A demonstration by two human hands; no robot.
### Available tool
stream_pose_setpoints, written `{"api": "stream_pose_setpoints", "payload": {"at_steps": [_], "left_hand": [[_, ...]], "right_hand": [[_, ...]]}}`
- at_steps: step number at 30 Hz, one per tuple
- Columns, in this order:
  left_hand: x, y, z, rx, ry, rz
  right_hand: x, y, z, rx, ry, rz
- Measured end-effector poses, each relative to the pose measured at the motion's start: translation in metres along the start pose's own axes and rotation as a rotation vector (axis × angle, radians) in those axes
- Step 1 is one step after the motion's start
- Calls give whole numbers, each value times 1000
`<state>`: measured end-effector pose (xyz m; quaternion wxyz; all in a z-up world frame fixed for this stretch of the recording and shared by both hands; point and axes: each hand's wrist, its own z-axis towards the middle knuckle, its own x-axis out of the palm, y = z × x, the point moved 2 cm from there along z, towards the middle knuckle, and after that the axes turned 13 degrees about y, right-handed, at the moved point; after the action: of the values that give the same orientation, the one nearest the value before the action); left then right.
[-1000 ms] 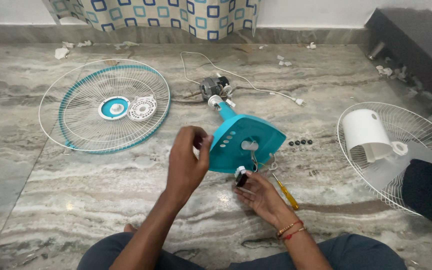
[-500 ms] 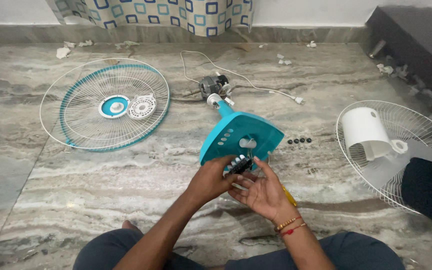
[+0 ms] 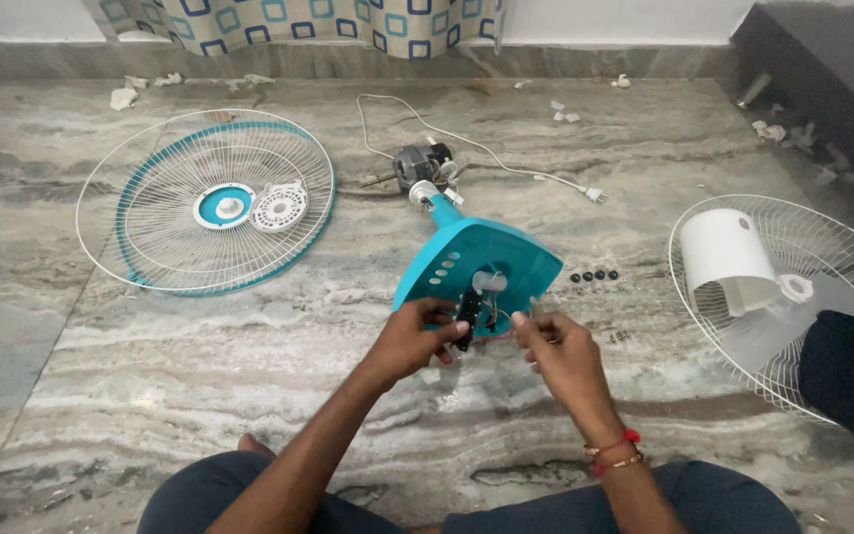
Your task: The person sits on the floor and uses a screwdriver to adjust the internal wiring and components inside the teal fan base. They repeatedly tighten and loosen screws on the switch assembly and handle the fan motor and cage separately.
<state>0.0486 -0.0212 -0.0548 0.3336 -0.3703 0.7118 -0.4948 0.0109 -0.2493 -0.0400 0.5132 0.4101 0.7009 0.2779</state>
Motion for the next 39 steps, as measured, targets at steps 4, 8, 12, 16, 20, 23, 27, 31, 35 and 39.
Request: {"api": "stream_pose_setpoints", "payload": {"at_steps": [4, 8, 12, 16, 20, 23, 27, 31, 35, 39], "left_hand": [[0, 5, 4, -18, 28, -76], [-1, 7, 5, -21, 59, -89], [-2, 9, 5, -21, 63, -118], [1, 7, 7, 39, 29, -102], [7, -2, 5, 166, -19, -3], [12, -7, -4, 215, -61, 145], [13, -22, -15, 409, -188, 399], [16, -36, -29, 449, -319, 628], [10, -50, -39, 309, -368, 679], [-10, -62, -48, 344, -515, 606]], "right_hand": [[0, 13, -3, -309, -150, -139], [15, 27, -9, -712, -80, -349], [27, 28, -3, -624, -20, -292], [28, 23, 7, -577, 6, -112], [25, 15, 17, -512, 4, 26], [24, 10, 23, -465, 38, 83], [23, 10, 28, -466, 104, 191], [22, 16, 28, -513, 53, 116], [21, 20, 28, -475, 64, 224], [19, 16, 32, -375, 84, 501]]}}
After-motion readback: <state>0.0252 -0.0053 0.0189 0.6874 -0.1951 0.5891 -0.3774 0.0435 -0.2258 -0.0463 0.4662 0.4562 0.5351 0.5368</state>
